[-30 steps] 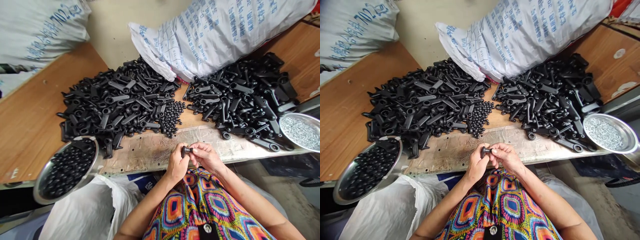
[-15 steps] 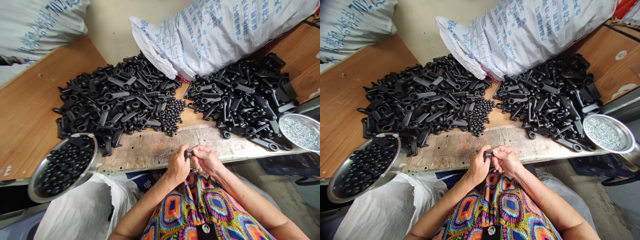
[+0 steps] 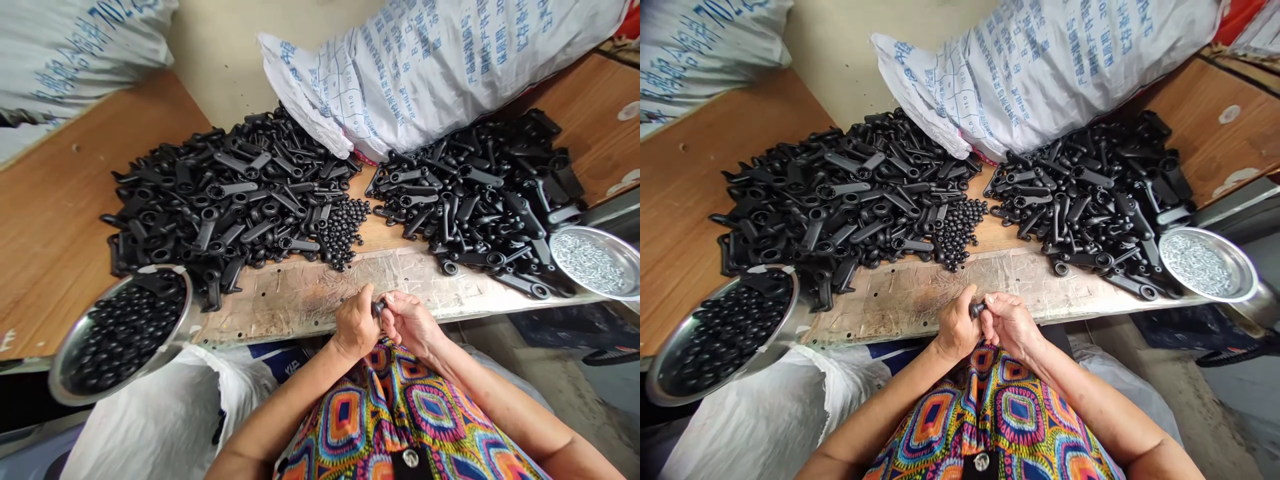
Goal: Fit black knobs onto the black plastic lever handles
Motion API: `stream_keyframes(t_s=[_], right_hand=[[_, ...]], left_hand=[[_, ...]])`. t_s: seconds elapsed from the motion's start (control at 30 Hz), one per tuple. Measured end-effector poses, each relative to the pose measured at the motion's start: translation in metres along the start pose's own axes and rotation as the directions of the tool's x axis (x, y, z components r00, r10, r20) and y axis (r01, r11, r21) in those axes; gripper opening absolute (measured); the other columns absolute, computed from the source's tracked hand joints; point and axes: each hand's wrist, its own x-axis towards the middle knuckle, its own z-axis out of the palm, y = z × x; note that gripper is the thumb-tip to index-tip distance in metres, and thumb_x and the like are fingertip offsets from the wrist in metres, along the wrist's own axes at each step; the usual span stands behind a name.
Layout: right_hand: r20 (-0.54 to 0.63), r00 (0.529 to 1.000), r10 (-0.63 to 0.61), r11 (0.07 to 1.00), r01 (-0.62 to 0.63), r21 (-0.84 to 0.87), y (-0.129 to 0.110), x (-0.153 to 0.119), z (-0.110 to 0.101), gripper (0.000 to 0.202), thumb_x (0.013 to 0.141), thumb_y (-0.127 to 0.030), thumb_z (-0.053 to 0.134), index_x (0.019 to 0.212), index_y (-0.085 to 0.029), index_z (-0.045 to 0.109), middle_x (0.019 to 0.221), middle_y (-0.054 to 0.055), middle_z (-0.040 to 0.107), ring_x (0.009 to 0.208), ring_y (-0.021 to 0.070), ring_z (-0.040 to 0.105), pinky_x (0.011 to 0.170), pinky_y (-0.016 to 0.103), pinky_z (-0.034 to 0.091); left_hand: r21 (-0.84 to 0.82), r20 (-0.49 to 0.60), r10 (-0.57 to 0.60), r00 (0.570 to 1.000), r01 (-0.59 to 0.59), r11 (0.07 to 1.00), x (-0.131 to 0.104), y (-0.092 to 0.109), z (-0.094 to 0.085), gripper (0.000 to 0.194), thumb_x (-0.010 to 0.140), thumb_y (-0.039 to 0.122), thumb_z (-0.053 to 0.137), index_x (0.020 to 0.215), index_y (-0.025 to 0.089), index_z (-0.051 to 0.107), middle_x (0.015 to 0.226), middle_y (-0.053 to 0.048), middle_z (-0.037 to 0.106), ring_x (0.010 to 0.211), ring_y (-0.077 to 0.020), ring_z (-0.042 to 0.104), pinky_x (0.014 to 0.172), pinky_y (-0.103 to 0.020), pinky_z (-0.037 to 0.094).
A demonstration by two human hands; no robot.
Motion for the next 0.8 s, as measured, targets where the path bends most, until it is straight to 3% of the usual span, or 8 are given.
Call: stream_keyframes(t_s=[0.07, 0.17, 0.23, 0.3, 0.47, 0.57, 0.7, 0.8], right_hand=[[0.005, 1.000, -0.027, 0.959, 0.027, -0.281, -0.008, 0.005, -0.008, 0.028, 0.075, -0.040, 0.063, 0.065, -0.014, 0.057, 0.044, -0.003, 0.053, 0.033, 0.0081, 0.045, 0.029, 0.017, 0.033], [-0.018, 0.967, -0.255, 0.690, 0.170, -0.704, -0.034, 0.007, -0.018, 0.024, 0.078, -0.038, 0.059, 0.083, -0.016, 0.064, 0.056, 0.000, 0.060, 0.049, 0.0113, 0.055, 0.044, 0.020, 0.043], [-0.019, 0.904, -0.427, 0.555, 0.245, -0.795, -0.053, 0.005, -0.022, 0.030, 0.080, -0.038, 0.056, 0.102, -0.017, 0.062, 0.068, 0.002, 0.064, 0.061, 0.0134, 0.059, 0.054, 0.023, 0.046], [-0.020, 0.870, -0.493, 0.530, 0.282, -0.800, -0.064, 0.002, -0.024, 0.034, 0.082, -0.037, 0.054, 0.108, -0.016, 0.059, 0.073, 0.003, 0.065, 0.065, 0.0142, 0.059, 0.057, 0.024, 0.046], [0.038, 0.911, -0.411, 0.494, 0.257, -0.830, -0.055, 0.000, -0.022, 0.027, 0.082, -0.027, 0.050, 0.105, -0.015, 0.058, 0.068, 0.001, 0.063, 0.060, 0.0128, 0.057, 0.058, 0.025, 0.045], [0.175, 0.913, -0.369, 0.296, 0.294, -0.909, -0.046, -0.001, -0.014, 0.029, 0.086, -0.029, 0.048, 0.111, -0.017, 0.058, 0.077, 0.004, 0.065, 0.069, 0.0150, 0.059, 0.066, 0.027, 0.045], [0.442, 0.859, -0.259, 0.005, 0.458, -0.889, -0.046, -0.003, -0.003, 0.034, 0.088, -0.033, 0.048, 0.119, -0.021, 0.056, 0.101, 0.009, 0.064, 0.090, 0.0204, 0.059, 0.078, 0.030, 0.045], [0.558, 0.807, -0.194, -0.018, 0.566, -0.824, -0.047, -0.001, 0.001, 0.033, 0.088, -0.031, 0.048, 0.120, -0.024, 0.055, 0.099, 0.007, 0.064, 0.089, 0.0185, 0.060, 0.077, 0.027, 0.045]], left_hand=[[0.068, 0.107, 0.014, 0.994, -0.021, 0.997, 0.008, -0.004, -0.007, 0.038, 0.079, 0.017, 0.044, 0.117, 0.011, 0.049, 0.085, -0.012, 0.068, 0.079, -0.0225, 0.065, 0.073, -0.032, 0.051], [0.185, 0.225, -0.006, 0.974, -0.037, 0.982, 0.023, -0.006, -0.027, 0.040, 0.077, 0.012, 0.044, 0.117, 0.012, 0.050, 0.085, -0.012, 0.069, 0.076, -0.0230, 0.066, 0.070, -0.032, 0.050], [0.258, 0.245, -0.037, 0.969, -0.028, 0.966, 0.032, -0.006, -0.039, 0.041, 0.078, 0.012, 0.043, 0.118, 0.012, 0.049, 0.084, -0.012, 0.068, 0.077, -0.0244, 0.066, 0.070, -0.033, 0.050], [0.316, 0.303, -0.056, 0.951, -0.045, 0.948, 0.036, -0.005, -0.042, 0.042, 0.079, 0.009, 0.041, 0.120, 0.009, 0.048, 0.081, -0.014, 0.068, 0.077, -0.0251, 0.066, 0.069, -0.033, 0.049], [0.427, 0.434, -0.078, 0.897, -0.129, 0.895, 0.037, -0.006, -0.022, 0.046, 0.078, 0.001, 0.033, 0.123, -0.002, 0.044, 0.079, -0.019, 0.067, 0.073, -0.0238, 0.066, 0.062, -0.029, 0.048], [0.424, 0.440, -0.091, 0.893, -0.117, 0.898, 0.037, -0.008, -0.019, 0.049, 0.079, 0.002, 0.033, 0.128, 0.000, 0.039, 0.079, -0.019, 0.067, 0.074, -0.0232, 0.066, 0.064, -0.029, 0.048], [0.246, 0.490, -0.111, 0.864, -0.015, 0.969, 0.035, -0.007, -0.030, 0.068, 0.076, 0.011, 0.045, 0.138, 0.001, 0.019, 0.079, -0.016, 0.068, 0.075, -0.0267, 0.066, 0.066, -0.033, 0.049], [-0.015, 0.462, -0.085, 0.883, 0.103, 0.995, 0.030, -0.004, -0.037, 0.083, 0.072, 0.011, 0.050, 0.142, 0.007, 0.005, 0.089, -0.014, 0.068, 0.082, -0.0248, 0.065, 0.070, -0.032, 0.049]])
